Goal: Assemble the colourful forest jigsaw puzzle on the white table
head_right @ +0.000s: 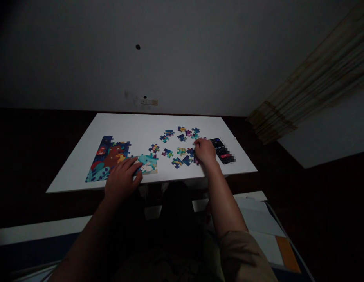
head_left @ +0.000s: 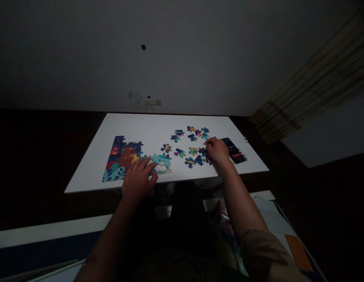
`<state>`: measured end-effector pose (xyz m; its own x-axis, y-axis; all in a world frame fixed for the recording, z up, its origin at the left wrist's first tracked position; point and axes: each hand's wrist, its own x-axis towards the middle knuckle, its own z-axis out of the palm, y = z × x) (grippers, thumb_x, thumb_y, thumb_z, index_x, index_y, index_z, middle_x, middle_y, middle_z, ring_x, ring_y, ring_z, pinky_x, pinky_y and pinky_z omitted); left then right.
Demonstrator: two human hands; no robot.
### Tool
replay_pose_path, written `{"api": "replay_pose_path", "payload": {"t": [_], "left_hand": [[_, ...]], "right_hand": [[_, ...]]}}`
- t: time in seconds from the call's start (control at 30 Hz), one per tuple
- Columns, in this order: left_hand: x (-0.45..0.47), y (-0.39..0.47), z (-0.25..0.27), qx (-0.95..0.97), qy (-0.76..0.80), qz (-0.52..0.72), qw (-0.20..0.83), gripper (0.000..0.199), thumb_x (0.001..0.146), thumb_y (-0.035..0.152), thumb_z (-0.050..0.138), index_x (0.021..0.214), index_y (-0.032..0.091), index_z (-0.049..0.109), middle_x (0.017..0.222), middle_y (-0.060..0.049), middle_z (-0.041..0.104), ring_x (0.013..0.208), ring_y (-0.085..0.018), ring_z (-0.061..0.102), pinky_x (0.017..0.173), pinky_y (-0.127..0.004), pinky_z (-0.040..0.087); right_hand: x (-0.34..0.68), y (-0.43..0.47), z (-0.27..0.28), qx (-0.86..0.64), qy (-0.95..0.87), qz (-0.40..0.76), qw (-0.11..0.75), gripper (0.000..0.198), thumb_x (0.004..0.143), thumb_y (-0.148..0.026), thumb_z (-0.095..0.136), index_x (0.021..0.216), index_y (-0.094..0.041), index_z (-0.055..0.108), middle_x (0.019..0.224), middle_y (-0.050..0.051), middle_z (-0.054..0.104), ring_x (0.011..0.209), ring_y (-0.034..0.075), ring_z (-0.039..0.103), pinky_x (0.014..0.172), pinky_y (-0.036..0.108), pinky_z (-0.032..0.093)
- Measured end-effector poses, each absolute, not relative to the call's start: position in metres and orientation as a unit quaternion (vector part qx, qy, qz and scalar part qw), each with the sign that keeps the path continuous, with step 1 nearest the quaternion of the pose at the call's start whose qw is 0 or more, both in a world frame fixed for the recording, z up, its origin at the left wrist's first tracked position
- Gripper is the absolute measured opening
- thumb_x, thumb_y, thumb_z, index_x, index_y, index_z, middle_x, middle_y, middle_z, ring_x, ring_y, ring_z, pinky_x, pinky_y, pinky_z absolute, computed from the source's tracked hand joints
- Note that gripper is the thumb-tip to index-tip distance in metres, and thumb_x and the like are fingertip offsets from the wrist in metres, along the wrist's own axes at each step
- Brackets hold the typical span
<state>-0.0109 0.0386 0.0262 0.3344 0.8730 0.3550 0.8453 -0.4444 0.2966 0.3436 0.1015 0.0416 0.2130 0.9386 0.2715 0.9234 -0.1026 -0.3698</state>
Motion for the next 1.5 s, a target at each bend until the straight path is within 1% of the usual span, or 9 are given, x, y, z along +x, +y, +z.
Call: {"api": "replay_pose_path", "payload": {"t": [0.17,0.27,0.37,0.53,0.63,0.97,1.1,1.27,1.5], "left_hand": [[-0.009,0.040,0.026,0.812,0.533,0.237,0.024,0.030,0.088,0.029,0.050,0.117,0.030,0.057,0.135,-0.005,0.053,0.126,-0.031,0.045,0.104,-0.055,0.038],[-0.008,0.041,0.025,0.811,0.537,0.231,0.026,0.030,0.088,0.029,0.050,0.117,0.030,0.057,0.135,-0.005,0.053,0.126,-0.031,0.046,0.103,-0.055,0.038],[-0.007,0.042,0.025,0.810,0.542,0.220,0.030,0.031,0.088,0.029,0.049,0.118,0.028,0.058,0.136,-0.005,0.052,0.126,-0.031,0.045,0.104,-0.054,0.038],[-0.006,0.044,0.026,0.815,0.548,0.190,0.016,0.032,0.089,0.028,0.047,0.119,0.026,0.058,0.137,-0.007,0.051,0.127,-0.029,0.044,0.106,-0.050,0.038],[-0.005,0.044,0.027,0.813,0.553,0.183,0.014,0.033,0.088,0.028,0.048,0.120,0.027,0.058,0.137,-0.006,0.051,0.128,-0.029,0.044,0.106,-0.050,0.038],[-0.006,0.046,0.026,0.822,0.550,0.149,-0.008,0.033,0.091,0.030,0.046,0.122,0.027,0.056,0.138,-0.006,0.051,0.130,-0.029,0.041,0.107,-0.049,0.037],[-0.006,0.049,0.028,0.825,0.550,0.127,-0.009,0.035,0.091,0.032,0.045,0.124,0.023,0.054,0.139,-0.008,0.049,0.130,-0.029,0.041,0.108,-0.049,0.036],[-0.004,0.050,0.031,0.820,0.561,0.118,-0.017,0.045,0.091,0.032,0.046,0.135,0.023,0.045,0.148,-0.010,0.039,0.136,-0.033,0.034,0.109,-0.056,0.033],[-0.002,0.051,0.028,0.815,0.568,0.119,-0.008,0.042,0.091,0.033,0.045,0.132,0.022,0.046,0.147,-0.010,0.040,0.137,-0.032,0.033,0.110,-0.057,0.033]], "right_hand": [[0.337,0.088,0.040,-0.739,-0.604,0.015,0.297,0.027,0.088,-0.027,0.041,0.098,-0.021,0.065,0.095,0.009,0.067,0.088,0.024,0.059,0.076,0.036,0.043],[0.332,0.071,0.035,-0.731,-0.579,0.028,0.360,0.021,0.089,-0.034,0.042,0.090,-0.022,0.060,0.082,0.006,0.063,0.076,0.022,0.057,0.069,0.033,0.042],[0.329,0.059,0.031,-0.718,-0.544,0.052,0.431,0.022,0.089,-0.038,0.046,0.073,-0.023,0.049,0.065,-0.001,0.051,0.061,0.017,0.048,0.060,0.030,0.038],[0.333,0.059,0.023,-0.680,-0.499,0.057,0.534,0.044,0.087,-0.040,0.055,0.058,-0.023,0.026,0.055,-0.006,0.029,0.051,0.011,0.030,0.052,0.028,0.027],[0.335,0.061,0.019,-0.678,-0.499,0.073,0.535,0.053,0.085,-0.043,0.059,0.056,-0.023,0.019,0.053,-0.006,0.023,0.050,0.010,0.023,0.050,0.028,0.022],[0.335,0.061,0.017,-0.701,-0.464,0.099,0.533,0.064,0.069,-0.046,0.075,0.054,-0.024,0.017,0.052,-0.007,0.016,0.048,0.009,0.018,0.045,0.028,0.014],[0.338,0.062,0.017,-0.696,-0.469,0.094,0.535,0.061,0.074,-0.043,0.071,0.054,-0.024,0.016,0.051,-0.007,0.018,0.048,0.010,0.019,0.045,0.028,0.017],[0.340,0.063,0.021,-0.702,-0.504,0.079,0.497,0.050,0.082,-0.043,0.064,0.055,-0.023,0.027,0.051,-0.006,0.031,0.049,0.010,0.031,0.050,0.027,0.026],[0.341,0.063,0.014,-0.713,-0.534,0.102,0.443,0.057,0.079,-0.049,0.066,0.053,-0.023,0.022,0.048,-0.006,0.024,0.047,0.010,0.025,0.047,0.028,0.020]]}}
